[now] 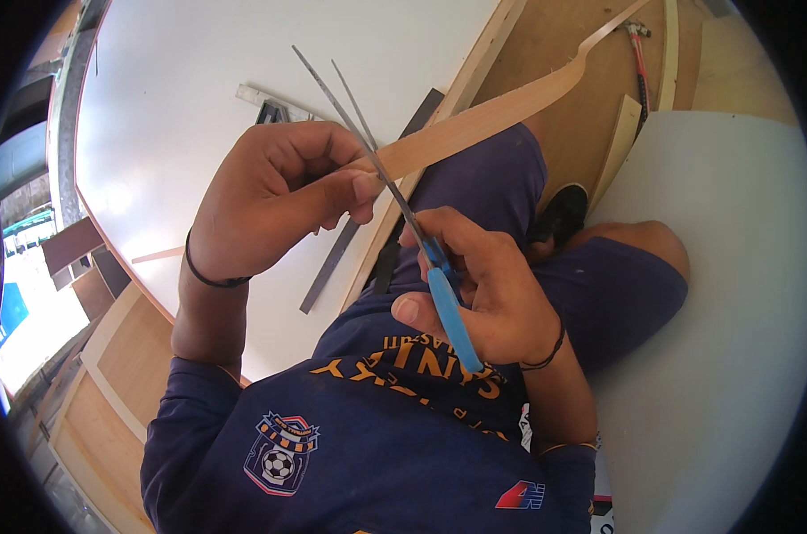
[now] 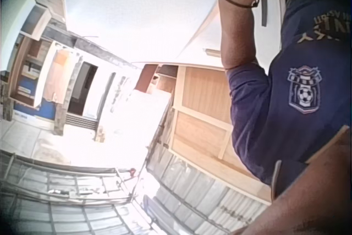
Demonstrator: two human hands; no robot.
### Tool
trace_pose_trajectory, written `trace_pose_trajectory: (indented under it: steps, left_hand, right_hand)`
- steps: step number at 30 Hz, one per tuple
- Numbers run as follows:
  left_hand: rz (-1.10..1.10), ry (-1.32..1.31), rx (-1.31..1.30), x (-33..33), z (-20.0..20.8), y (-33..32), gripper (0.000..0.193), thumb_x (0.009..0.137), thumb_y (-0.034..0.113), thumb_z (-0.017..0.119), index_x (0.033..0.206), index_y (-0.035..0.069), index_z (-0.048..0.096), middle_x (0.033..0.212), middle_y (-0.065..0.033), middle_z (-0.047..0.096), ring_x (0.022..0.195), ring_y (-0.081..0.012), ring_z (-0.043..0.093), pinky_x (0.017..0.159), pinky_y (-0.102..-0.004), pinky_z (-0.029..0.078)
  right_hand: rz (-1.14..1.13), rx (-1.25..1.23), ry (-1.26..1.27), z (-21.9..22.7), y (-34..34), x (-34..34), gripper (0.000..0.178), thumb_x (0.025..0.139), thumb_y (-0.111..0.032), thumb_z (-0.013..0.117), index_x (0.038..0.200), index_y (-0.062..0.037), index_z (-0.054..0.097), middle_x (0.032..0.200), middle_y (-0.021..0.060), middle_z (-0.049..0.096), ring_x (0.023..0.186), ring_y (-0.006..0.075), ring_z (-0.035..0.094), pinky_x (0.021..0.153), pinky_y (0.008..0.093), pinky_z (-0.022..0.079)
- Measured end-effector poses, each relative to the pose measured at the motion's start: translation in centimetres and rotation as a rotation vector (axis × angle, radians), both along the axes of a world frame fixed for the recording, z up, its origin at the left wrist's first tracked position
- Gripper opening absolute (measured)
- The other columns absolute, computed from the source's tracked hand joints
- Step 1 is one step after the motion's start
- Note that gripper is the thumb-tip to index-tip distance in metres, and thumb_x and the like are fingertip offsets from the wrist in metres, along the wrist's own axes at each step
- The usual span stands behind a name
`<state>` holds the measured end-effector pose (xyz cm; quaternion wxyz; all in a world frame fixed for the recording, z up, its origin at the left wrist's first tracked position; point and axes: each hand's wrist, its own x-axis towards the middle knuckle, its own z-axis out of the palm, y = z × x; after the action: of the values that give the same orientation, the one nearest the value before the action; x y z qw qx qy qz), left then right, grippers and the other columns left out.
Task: The person applies a strip of edge banding to a white furniture panel by hand, using scissors to trim the excess length and a pencil to mark it, and then checks the fit by aligning it against the panel edge.
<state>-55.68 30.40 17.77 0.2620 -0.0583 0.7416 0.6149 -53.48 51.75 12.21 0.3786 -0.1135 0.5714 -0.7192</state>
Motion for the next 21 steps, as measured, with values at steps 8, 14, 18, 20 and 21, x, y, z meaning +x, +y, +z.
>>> trace_pose_trajectory:
  steps: [8, 14, 18, 20, 21]
  left_hand:
    - [0.003, -0.012, 0.034, 0.0, 0.1, 0.0, 0.014, 0.086, 0.012, 0.06, 0.084, -0.001, 0.061, 0.069, -0.0019, 0.063, 0.062, -0.0036, 0.054, 0.052, -0.0171, 0.039]
    - [-0.032, 0.044, 0.002, 0.1, -0.6, -0.3, 0.014, 0.085, 0.011, 0.06, 0.086, -0.003, 0.061, 0.071, -0.0023, 0.062, 0.065, -0.0041, 0.056, 0.055, -0.0178, 0.042]
    - [-0.093, 0.084, -0.073, -0.2, 0.5, -0.1, 0.014, 0.086, 0.011, 0.06, 0.086, -0.002, 0.062, 0.07, -0.002, 0.062, 0.063, -0.0034, 0.054, 0.054, -0.018, 0.041]
    - [-0.046, 0.139, -0.02, 0.3, -0.6, -0.2, 0.014, 0.086, 0.012, 0.059, 0.086, -0.002, 0.062, 0.069, -0.002, 0.062, 0.061, -0.0028, 0.052, 0.052, -0.018, 0.04]
    - [-0.043, 0.096, -0.037, 0.1, -0.3, -0.2, 0.016, 0.087, 0.013, 0.058, 0.086, -0.002, 0.062, 0.069, -0.0022, 0.062, 0.06, -0.0028, 0.051, 0.052, -0.018, 0.039]
  right_hand:
    - [-0.005, 0.011, -0.018, 0.2, -0.1, 0.1, 0.044, 0.071, -0.02, 0.076, 0.102, -0.0012, 0.053, 0.068, -0.0016, 0.046, 0.059, 0.0037, 0.042, 0.052, 0.0185, 0.03]
    - [-0.005, 0.009, -0.002, 0.1, -0.2, 0.0, 0.043, 0.071, -0.02, 0.076, 0.103, -0.0023, 0.052, 0.068, -0.0017, 0.047, 0.058, 0.0027, 0.042, 0.051, 0.017, 0.03]
    - [-0.004, 0.012, -0.025, 0.3, -0.2, -0.1, 0.044, 0.071, -0.021, 0.076, 0.103, -0.0023, 0.052, 0.068, -0.0016, 0.047, 0.058, 0.0023, 0.042, 0.05, 0.016, 0.031]
    - [0.004, 0.015, -0.028, 0.2, -0.2, -0.1, 0.044, 0.071, -0.022, 0.076, 0.103, -0.0022, 0.052, 0.068, -0.0016, 0.047, 0.057, 0.0023, 0.042, 0.05, 0.0157, 0.031]
    - [0.007, 0.017, -0.029, 0.3, -0.2, 0.0, 0.045, 0.071, -0.022, 0.076, 0.103, -0.0021, 0.052, 0.068, -0.0015, 0.047, 0.057, 0.0022, 0.042, 0.05, 0.0156, 0.031]
